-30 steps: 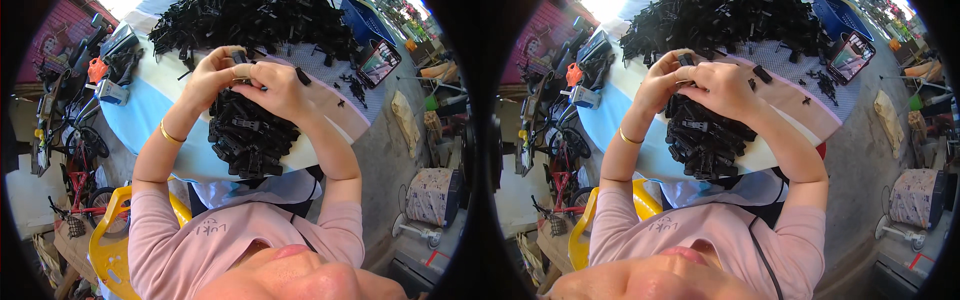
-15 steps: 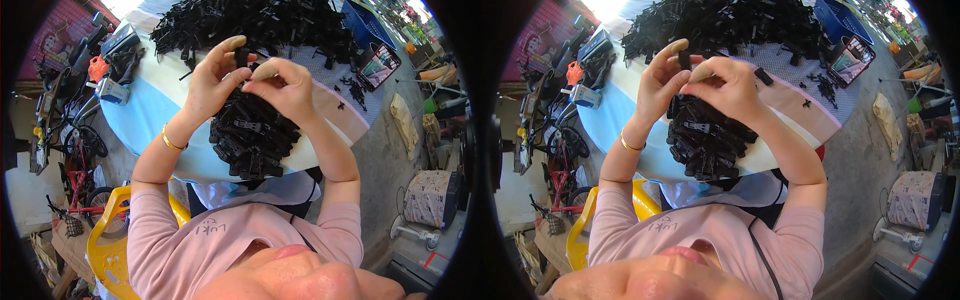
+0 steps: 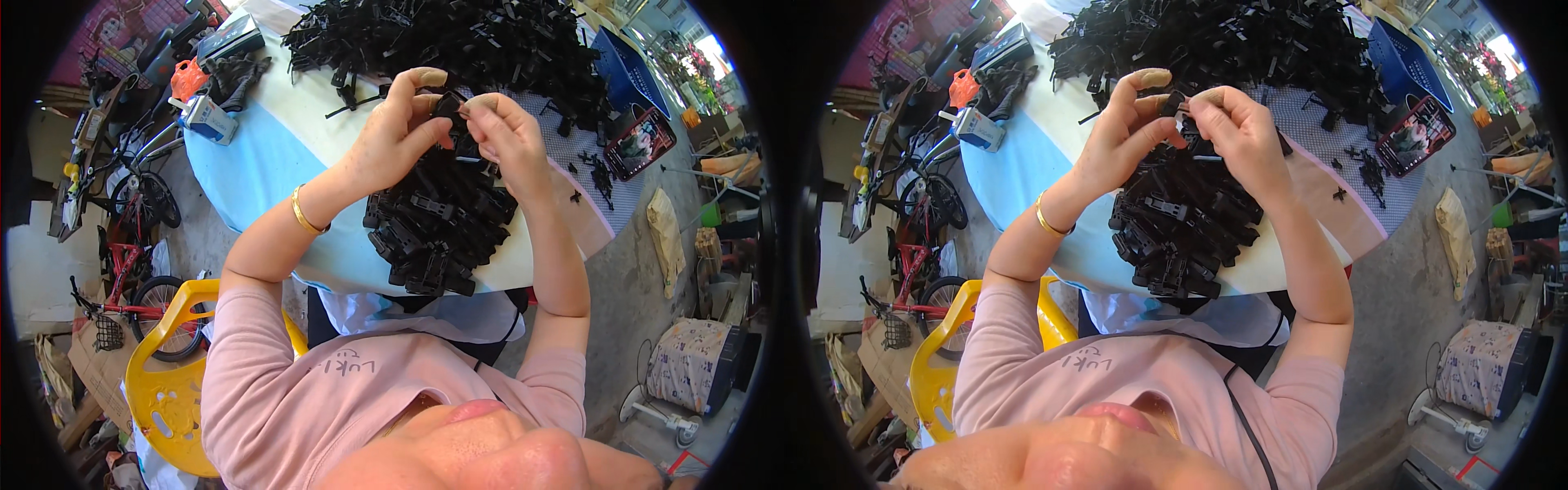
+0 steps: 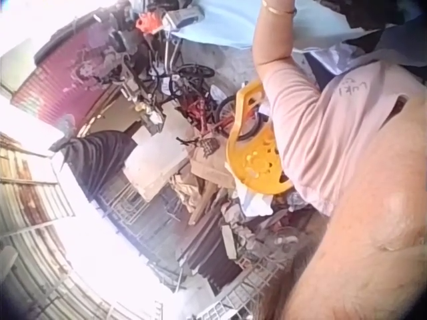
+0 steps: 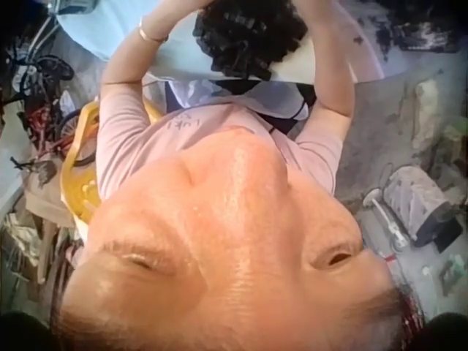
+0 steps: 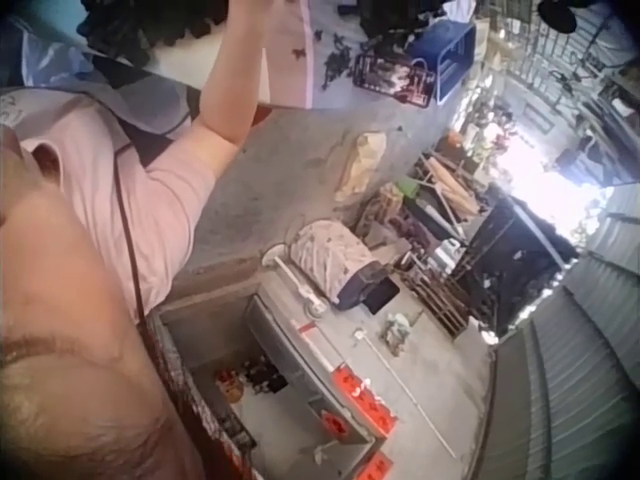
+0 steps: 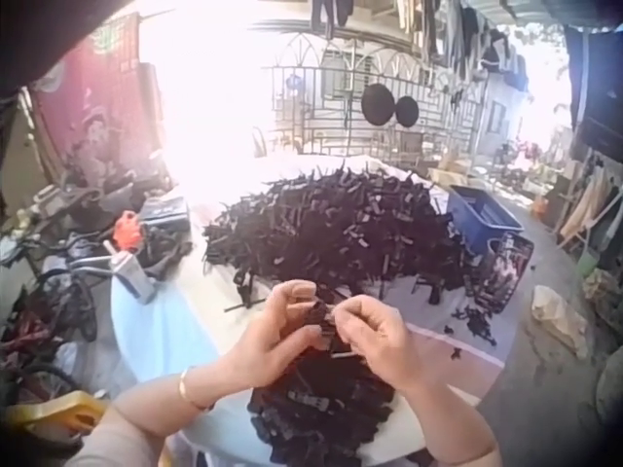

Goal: Assembling small black plastic components by hand at a workbench.

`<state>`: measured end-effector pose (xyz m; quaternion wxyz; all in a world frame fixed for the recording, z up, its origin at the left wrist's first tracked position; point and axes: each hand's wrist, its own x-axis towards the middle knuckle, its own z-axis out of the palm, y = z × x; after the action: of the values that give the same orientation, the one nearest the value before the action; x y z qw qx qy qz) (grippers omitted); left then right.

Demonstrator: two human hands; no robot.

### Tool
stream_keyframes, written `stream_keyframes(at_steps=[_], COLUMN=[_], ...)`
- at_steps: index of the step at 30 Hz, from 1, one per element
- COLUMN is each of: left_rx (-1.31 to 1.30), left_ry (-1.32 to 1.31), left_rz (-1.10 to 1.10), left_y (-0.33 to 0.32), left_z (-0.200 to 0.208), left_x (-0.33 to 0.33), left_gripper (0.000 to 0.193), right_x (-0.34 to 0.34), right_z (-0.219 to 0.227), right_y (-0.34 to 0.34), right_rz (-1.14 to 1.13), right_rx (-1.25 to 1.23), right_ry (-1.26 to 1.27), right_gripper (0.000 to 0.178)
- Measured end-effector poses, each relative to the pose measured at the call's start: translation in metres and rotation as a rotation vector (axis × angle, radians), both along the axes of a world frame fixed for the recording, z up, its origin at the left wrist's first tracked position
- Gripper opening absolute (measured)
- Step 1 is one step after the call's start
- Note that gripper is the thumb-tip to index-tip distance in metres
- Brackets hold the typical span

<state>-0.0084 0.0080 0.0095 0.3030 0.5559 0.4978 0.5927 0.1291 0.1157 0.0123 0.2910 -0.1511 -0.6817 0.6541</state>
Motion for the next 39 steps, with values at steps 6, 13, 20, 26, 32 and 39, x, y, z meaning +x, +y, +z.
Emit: stream_keyframes(at_steps=[6, 13, 20, 26, 32, 39], left_rx=[0.114, 0.21, 0.261, 0.38, 0.117, -0.09], left_ry=[0.049, 0.066, 0.225, 0.368, -0.603, -0.664], left_rz=[0.076, 0.149, 0.274, 0.314, -0.115, -0.214], left_y=[0.004, 0.005, -0.001, 0.003, 0.001, 0.003], left_z=[-0.008, -0.01, -0.006, -0.005, 0.019, 0.006], left_x=[0.0, 0.004, 0.004, 0.008, -0.004, -0.011], left_gripper=[0.03, 0.024, 0.018, 0.018, 0.033, 0.033], right_x=[-0.003, -0.001, -0.004, 0.0, 0.002, 0.003], right_z=[-0.002, 0.003, -0.001, 0.002, 0.006, 0.006], right_y=[-0.01, -0.013, -0.015, -0.008, -0.007, -0.007], right_rz=[-0.086, -0.075, 0.013, 0.064, -0.161, -0.131], right_rx=[0.281, 0.316, 0.083, 0.035, 0.586, 0.543], right_ry=[-0.046, -0.04, -0.07, -0.103, 0.12, 0.293], right_gripper=[0.015, 0.016, 0.014, 0.013, 0.013, 0.014])
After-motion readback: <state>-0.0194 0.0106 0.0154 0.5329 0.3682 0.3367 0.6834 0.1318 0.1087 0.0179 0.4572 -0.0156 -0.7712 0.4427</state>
